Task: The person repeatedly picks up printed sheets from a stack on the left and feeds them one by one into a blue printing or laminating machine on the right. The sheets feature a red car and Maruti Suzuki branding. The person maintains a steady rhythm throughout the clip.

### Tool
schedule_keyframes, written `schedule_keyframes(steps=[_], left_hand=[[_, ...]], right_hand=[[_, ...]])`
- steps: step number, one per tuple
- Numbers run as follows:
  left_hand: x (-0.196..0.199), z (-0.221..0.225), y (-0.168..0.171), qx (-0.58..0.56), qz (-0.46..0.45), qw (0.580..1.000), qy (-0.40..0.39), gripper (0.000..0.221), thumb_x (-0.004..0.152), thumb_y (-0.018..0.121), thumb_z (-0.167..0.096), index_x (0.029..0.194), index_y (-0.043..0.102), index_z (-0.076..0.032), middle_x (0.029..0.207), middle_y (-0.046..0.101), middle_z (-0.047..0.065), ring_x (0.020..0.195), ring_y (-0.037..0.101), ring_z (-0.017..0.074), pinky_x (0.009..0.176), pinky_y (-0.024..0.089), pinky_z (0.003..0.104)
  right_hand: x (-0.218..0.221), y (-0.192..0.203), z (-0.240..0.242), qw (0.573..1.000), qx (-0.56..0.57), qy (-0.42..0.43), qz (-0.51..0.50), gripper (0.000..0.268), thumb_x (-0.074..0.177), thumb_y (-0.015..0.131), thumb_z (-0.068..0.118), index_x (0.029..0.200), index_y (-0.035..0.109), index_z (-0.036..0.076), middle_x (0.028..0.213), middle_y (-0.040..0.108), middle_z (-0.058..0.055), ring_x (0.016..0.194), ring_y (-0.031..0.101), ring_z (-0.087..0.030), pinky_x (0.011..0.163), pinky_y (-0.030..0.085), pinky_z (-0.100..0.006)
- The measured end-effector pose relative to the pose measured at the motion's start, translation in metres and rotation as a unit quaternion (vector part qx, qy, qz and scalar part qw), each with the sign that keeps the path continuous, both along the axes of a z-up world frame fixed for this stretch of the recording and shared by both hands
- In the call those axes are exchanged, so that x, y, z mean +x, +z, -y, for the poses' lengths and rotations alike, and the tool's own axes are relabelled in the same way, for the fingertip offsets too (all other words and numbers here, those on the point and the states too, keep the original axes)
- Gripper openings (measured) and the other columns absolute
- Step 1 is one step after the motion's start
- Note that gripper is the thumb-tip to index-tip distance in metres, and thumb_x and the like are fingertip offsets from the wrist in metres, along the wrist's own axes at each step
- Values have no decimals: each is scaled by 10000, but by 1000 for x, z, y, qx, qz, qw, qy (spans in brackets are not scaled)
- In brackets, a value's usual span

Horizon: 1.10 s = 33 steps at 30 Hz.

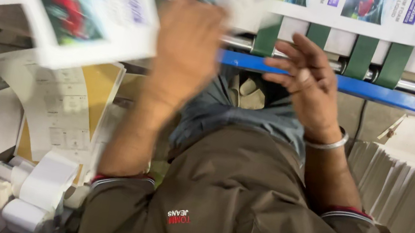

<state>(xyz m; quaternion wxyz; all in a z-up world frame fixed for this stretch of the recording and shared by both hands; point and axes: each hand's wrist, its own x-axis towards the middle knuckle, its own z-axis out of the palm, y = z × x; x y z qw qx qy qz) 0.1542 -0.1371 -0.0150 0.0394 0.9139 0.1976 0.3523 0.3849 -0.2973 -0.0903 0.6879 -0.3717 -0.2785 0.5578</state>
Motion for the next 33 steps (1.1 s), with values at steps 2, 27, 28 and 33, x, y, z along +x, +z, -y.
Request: schedule_keyframes(steps=[2, 27, 28, 33], left_hand=[[40, 31, -6, -24, -33, 998, -39, 247, 896, 747, -78, 1122, 687, 3, 1146, 689, 120, 1156, 653, 268, 1233, 337, 566], [-81, -65, 15, 77, -225, 959, 155, 420, 986, 690, 12, 1395, 600, 53, 1441, 612, 186, 1377, 582, 313, 1199, 469, 443], [-85, -64, 11, 80, -216, 962, 146, 399, 971, 684, 42, 1365, 622, 45, 1412, 634, 176, 1341, 609, 308, 1168, 496, 429], [-88, -64, 16, 84, -143, 976, 138, 149, 974, 776, 32, 1097, 738, -43, 1138, 758, 85, 981, 728, 251, 752, 522, 379]], right_hand=[[-16, 14, -9, 996, 39, 26, -78, 487, 1064, 690, 185, 1456, 451, 23, 1376, 638, -127, 1291, 688, -234, 1020, 639, -386], [110, -126, 123, 854, -95, -471, 198, 335, 994, 467, -131, 1304, 592, -114, 1268, 690, -211, 1140, 701, -251, 1050, 584, -355], [100, -127, 132, 850, -97, -477, 203, 329, 1003, 473, -133, 1309, 593, -119, 1273, 688, -210, 1149, 695, -250, 1056, 577, -353], [60, -137, 148, 838, -119, -503, 172, 260, 1049, 493, -97, 1291, 587, -115, 1231, 676, -196, 1089, 683, -243, 972, 580, -352]])
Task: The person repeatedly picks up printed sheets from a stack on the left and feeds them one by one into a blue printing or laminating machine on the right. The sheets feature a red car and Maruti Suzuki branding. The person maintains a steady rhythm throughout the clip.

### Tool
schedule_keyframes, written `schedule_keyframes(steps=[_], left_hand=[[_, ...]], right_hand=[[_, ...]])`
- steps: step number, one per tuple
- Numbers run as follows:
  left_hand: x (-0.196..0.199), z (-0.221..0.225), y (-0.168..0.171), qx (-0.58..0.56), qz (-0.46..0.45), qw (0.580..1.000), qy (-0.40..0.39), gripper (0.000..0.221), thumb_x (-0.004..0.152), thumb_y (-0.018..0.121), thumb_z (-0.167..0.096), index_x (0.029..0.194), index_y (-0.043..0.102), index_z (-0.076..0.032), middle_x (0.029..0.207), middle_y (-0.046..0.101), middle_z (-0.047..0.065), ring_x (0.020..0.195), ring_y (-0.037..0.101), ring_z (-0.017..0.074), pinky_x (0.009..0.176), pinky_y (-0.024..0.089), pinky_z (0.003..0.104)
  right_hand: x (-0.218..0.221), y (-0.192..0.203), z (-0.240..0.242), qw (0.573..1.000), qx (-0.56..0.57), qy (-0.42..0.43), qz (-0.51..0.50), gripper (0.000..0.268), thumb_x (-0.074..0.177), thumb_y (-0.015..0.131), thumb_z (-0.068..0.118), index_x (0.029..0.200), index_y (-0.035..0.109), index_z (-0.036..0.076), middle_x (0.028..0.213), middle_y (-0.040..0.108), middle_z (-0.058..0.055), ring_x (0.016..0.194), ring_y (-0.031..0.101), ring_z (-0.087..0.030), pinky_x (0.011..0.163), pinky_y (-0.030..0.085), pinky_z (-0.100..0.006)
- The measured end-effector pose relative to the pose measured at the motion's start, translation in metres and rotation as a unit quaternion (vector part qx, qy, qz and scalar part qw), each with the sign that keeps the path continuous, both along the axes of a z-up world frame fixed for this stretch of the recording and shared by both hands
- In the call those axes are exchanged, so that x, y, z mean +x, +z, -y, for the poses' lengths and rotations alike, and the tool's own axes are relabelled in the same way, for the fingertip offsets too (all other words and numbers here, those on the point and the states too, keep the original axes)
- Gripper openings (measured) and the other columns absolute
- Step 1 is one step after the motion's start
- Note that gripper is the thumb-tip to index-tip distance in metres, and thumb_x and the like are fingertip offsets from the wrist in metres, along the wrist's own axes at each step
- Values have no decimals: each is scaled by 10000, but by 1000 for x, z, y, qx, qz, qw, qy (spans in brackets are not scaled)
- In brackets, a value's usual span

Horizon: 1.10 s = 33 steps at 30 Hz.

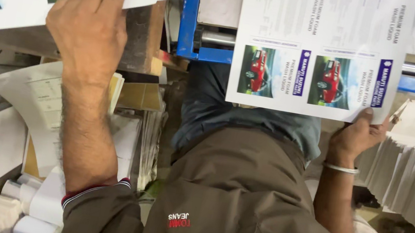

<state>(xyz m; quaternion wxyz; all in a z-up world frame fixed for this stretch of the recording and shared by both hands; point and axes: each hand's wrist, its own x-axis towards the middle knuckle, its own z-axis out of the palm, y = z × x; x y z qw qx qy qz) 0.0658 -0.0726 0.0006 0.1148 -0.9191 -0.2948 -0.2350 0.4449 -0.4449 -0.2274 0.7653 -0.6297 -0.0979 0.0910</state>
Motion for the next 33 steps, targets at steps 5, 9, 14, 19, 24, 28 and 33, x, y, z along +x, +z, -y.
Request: schedule_keyframes(steps=[5, 9, 14, 19, 24, 28, 33], left_hand=[[6, 7, 21, -15, -18, 1000, 7, 179, 892, 809, -30, 1050, 747, -89, 1006, 710, 46, 874, 680, 256, 756, 509, 391], [0, 4, 43, -117, 7, 992, -45, 284, 866, 906, -167, 1094, 774, -62, 987, 738, 66, 838, 709, 233, 745, 544, 382], [-25, -36, 44, -278, 68, 949, -135, 257, 915, 840, -51, 1157, 766, -3, 1144, 759, 122, 973, 716, 201, 813, 547, 329], [-39, -64, -4, -429, 222, 874, -57, 141, 990, 876, -41, 1087, 776, -21, 1030, 776, 82, 893, 707, 146, 780, 555, 289], [-52, -87, -29, -497, 435, 744, -106, 238, 897, 939, 14, 1038, 749, -15, 1001, 784, 89, 859, 731, 139, 823, 616, 298], [-61, -103, -10, -438, 465, 761, -115, 143, 1008, 840, 22, 1046, 703, 12, 963, 705, 74, 855, 652, 126, 838, 561, 281], [21, -28, 6, -182, 355, 912, -95, 187, 922, 808, -93, 1051, 698, -15, 1089, 650, 101, 1040, 567, 211, 972, 402, 433]], right_hand=[[16, -5, -21, 999, 18, 26, -10, 300, 1042, 519, -58, 1336, 578, -66, 1262, 684, -180, 1112, 702, -226, 992, 602, -330], [51, -6, -52, 992, 67, 80, -75, 254, 1094, 571, 15, 1337, 578, -59, 1262, 690, -184, 1092, 728, -252, 947, 645, -389], [53, -7, -67, 968, 76, 163, -178, 308, 1093, 588, 129, 1378, 538, 21, 1235, 697, -171, 953, 738, -269, 815, 649, -395], [24, -8, -49, 959, 37, 211, -186, 286, 1085, 588, 142, 1340, 528, 26, 1246, 692, -155, 983, 753, -274, 834, 661, -372], [-5, 2, -43, 950, 7, 248, -192, 304, 1092, 599, 164, 1345, 557, 1, 1230, 690, -178, 971, 734, -259, 834, 633, -362], [-23, 52, -61, 940, 10, 292, -177, 379, 1077, 601, 181, 1385, 537, -28, 1272, 666, -201, 1002, 720, -266, 861, 633, -381], [-58, 130, -125, 886, 50, 445, -119, 464, 1059, 571, 204, 1450, 468, -23, 1392, 612, -211, 1150, 703, -289, 956, 628, -391]])
